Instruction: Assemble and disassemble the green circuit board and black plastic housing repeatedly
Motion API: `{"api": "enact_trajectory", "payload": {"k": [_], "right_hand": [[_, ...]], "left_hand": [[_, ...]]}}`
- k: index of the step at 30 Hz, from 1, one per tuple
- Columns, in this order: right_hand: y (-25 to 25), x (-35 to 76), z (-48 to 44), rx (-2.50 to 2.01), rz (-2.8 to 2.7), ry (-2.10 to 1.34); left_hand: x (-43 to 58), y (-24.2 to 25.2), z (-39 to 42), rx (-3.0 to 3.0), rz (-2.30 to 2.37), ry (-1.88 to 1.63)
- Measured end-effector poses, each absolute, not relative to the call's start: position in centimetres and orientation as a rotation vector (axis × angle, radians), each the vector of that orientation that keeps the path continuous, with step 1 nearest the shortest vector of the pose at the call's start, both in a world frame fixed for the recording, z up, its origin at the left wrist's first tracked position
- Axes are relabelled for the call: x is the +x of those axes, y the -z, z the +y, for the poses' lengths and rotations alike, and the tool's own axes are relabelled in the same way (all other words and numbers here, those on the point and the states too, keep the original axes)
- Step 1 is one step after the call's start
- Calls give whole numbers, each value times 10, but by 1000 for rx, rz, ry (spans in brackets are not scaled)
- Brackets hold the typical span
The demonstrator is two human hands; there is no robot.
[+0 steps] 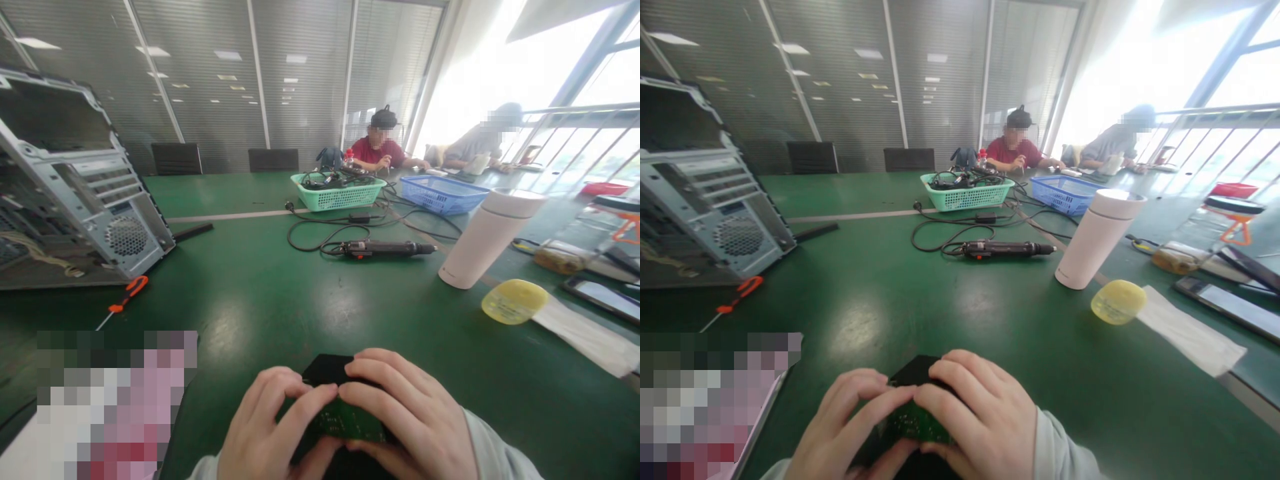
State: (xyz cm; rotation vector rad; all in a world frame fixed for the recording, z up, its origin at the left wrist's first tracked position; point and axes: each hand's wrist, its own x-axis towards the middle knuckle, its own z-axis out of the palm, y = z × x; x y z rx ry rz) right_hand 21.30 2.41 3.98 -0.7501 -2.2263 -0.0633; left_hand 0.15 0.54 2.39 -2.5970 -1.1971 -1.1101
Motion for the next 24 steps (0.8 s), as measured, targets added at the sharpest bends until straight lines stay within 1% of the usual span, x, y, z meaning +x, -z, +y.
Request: {"api": "enact_trajectory", "payload": {"k": [7, 10, 12, 15, 17, 18, 20, 24], "right_hand": [[-40, 223, 30, -869, -2210, -250], [-36, 228, 34, -999, -2149, -325], [-32, 230, 36, -1079, -2119, -358], [-28, 231, 38, -1144, -2088, -384], [-26, 231, 38, -1167, -2069, -381], [-25, 231, 39, -1175, -2059, -382], [-23, 232, 40, -1186, -2045, -401], [-24, 231, 41, -1207, -2058, -480]], "left_hand": [[1, -25, 3, -2584, -1350, 1281], [1, -21, 2, -2547, -1563, 1485], [1, -14, 4, -2470, -1791, 1733], [1, 0, 12, -2004, -2306, 2306], [-2, 10, 18, -1496, -2580, 2611], [-4, 14, 21, -1329, -2643, 2698], [-8, 21, 24, -1198, -2676, 2768], [-16, 25, 23, -1199, -2660, 2782]]}}
